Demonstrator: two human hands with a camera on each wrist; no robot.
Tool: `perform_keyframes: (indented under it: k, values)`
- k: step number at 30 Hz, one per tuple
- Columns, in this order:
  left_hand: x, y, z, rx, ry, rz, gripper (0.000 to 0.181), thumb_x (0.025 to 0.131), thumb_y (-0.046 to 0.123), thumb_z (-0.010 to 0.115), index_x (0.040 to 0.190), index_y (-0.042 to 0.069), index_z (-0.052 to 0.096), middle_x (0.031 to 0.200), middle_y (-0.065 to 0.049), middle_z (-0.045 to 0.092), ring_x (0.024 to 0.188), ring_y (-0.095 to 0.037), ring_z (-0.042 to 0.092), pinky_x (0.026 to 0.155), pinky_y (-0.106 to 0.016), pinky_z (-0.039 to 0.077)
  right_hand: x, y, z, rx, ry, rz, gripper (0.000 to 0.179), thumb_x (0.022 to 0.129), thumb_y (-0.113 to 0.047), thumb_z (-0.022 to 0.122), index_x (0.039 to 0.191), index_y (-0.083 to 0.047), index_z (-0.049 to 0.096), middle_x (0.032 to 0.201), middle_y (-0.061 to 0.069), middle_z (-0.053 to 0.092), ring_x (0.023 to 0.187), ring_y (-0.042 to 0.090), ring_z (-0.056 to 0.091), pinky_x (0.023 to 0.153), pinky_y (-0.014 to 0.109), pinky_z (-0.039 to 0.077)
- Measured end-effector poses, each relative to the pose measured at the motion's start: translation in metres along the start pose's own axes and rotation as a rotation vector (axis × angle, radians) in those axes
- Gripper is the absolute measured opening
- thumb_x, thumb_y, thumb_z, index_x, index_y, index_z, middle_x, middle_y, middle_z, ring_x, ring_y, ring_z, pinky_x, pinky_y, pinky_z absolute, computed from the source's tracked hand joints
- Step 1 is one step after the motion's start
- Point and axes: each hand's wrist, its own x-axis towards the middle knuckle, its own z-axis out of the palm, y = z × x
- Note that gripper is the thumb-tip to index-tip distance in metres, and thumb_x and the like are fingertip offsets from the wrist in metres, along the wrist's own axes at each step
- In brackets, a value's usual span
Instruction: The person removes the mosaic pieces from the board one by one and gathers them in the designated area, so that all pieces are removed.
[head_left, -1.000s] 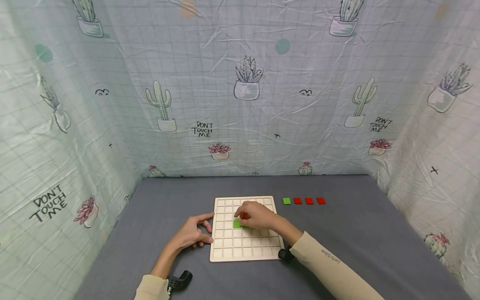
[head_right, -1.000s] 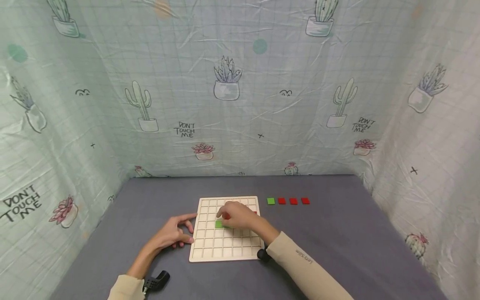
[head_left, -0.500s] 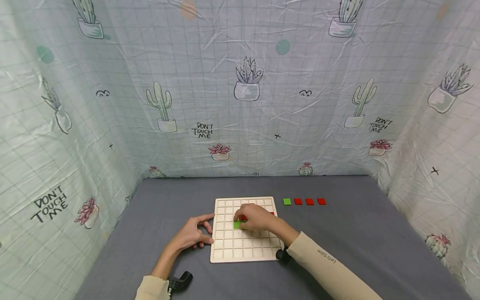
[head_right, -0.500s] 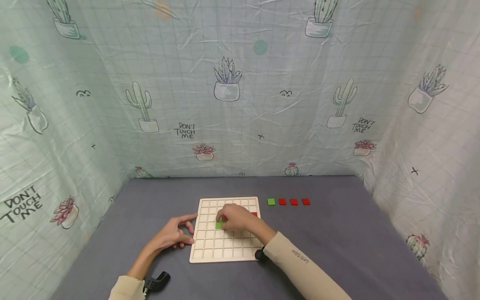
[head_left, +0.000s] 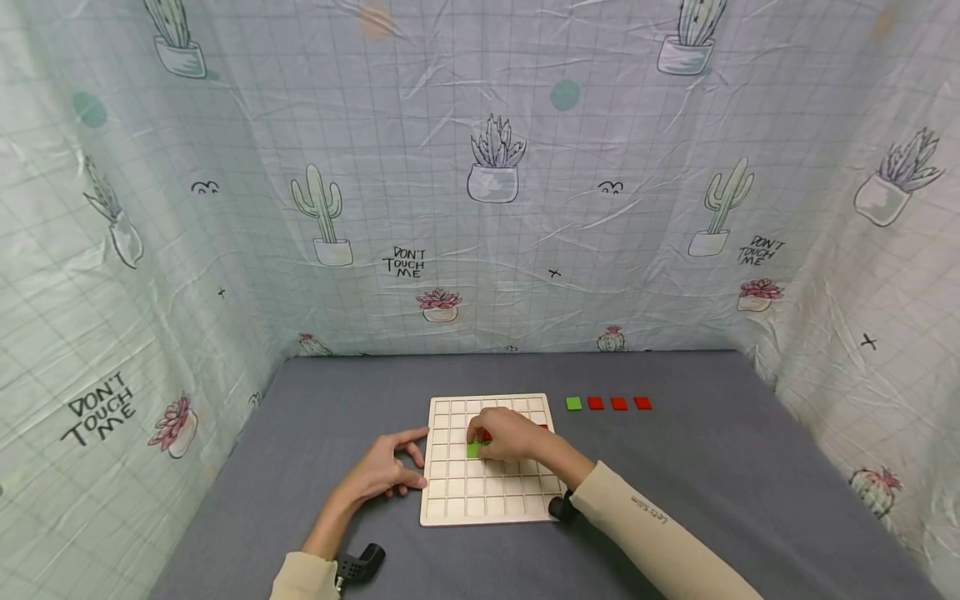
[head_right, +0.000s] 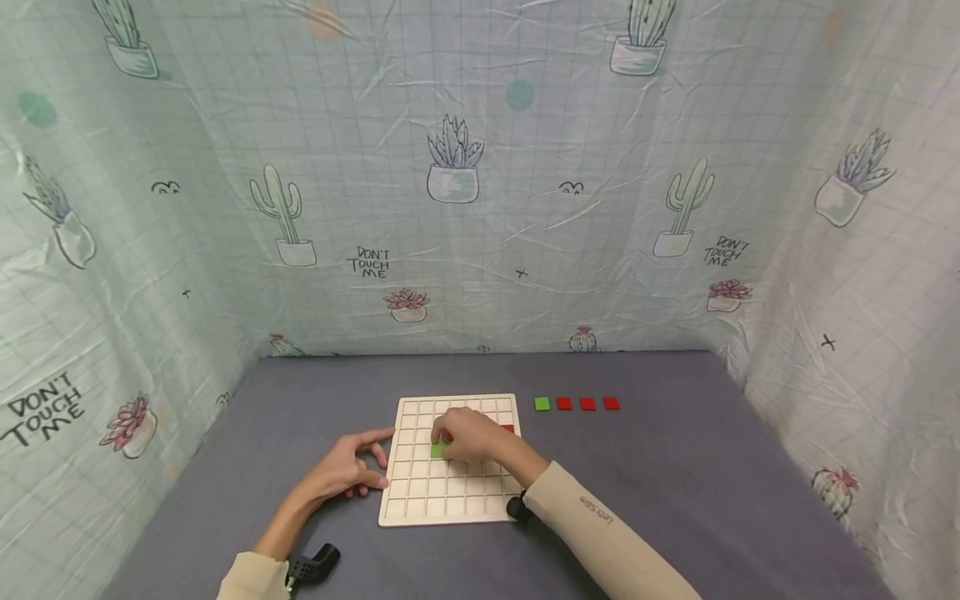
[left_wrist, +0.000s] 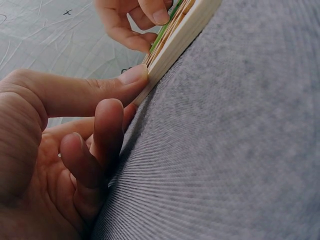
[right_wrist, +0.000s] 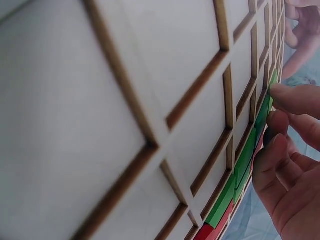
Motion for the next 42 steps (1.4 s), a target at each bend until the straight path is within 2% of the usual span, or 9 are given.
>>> perform_keyframes:
  k: [14, 21, 27, 33, 42]
  values:
    - [-0.001, 0.001, 0.0, -0.015, -0.001, 0.011, 0.089, 0.073, 0.005, 0.089, 0.152, 0.003, 0.05, 0.096, -0.014, 0.066, 0.049, -0.016, 0.058, 0.039, -0.028, 0.041, 0.0, -0.003, -0.001, -0.01, -0.019, 0.007, 0.019, 0.091, -0.01, 0.074, 0.102, -0.024, 0.068, 0.094, -0.009, 0.066, 0.085, 0.007, 0.059, 0.077, 0.025, 0.048]
    - [-0.001, 0.0, -0.001, -0.015, 0.0, 0.015, 0.089, 0.073, 0.005, 0.089, 0.153, 0.003, 0.049, 0.096, -0.015, 0.066, 0.049, -0.017, 0.058, 0.039, -0.029, 0.041, -0.003, -0.004, -0.005, -0.008, -0.013, -0.034, 0.021, 0.093, -0.005, 0.068, 0.105, -0.022, 0.069, 0.097, -0.004, 0.07, 0.084, 0.008, 0.06, 0.076, 0.026, 0.048]
    - [0.0, -0.001, -0.001, 0.009, -0.004, 0.012, 0.089, 0.073, 0.006, 0.089, 0.153, 0.004, 0.049, 0.095, -0.012, 0.066, 0.05, -0.016, 0.059, 0.039, -0.029, 0.042, -0.005, -0.006, -0.007, 0.008, 0.0, -0.068, 0.019, 0.095, -0.003, 0.064, 0.103, -0.018, 0.07, 0.089, -0.004, 0.068, 0.076, 0.006, 0.055, 0.071, 0.024, 0.046]
    - [0.002, -0.003, 0.0, 0.021, 0.001, 0.004, 0.089, 0.073, 0.007, 0.089, 0.153, 0.005, 0.049, 0.094, -0.009, 0.065, 0.049, -0.014, 0.06, 0.04, -0.027, 0.043, -0.006, -0.005, -0.006, 0.02, 0.002, -0.063, 0.018, 0.096, -0.005, 0.065, 0.104, -0.02, 0.07, 0.085, -0.005, 0.065, 0.072, 0.007, 0.051, 0.068, 0.025, 0.043]
    - [0.002, -0.003, 0.0, 0.023, 0.004, -0.006, 0.089, 0.073, 0.007, 0.089, 0.153, 0.007, 0.05, 0.094, -0.008, 0.065, 0.05, -0.015, 0.06, 0.04, -0.027, 0.043, -0.007, -0.003, -0.01, 0.02, 0.035, -0.111, 0.018, 0.097, -0.005, 0.064, 0.108, -0.018, 0.071, 0.087, -0.005, 0.066, 0.073, 0.007, 0.052, 0.072, 0.025, 0.045]
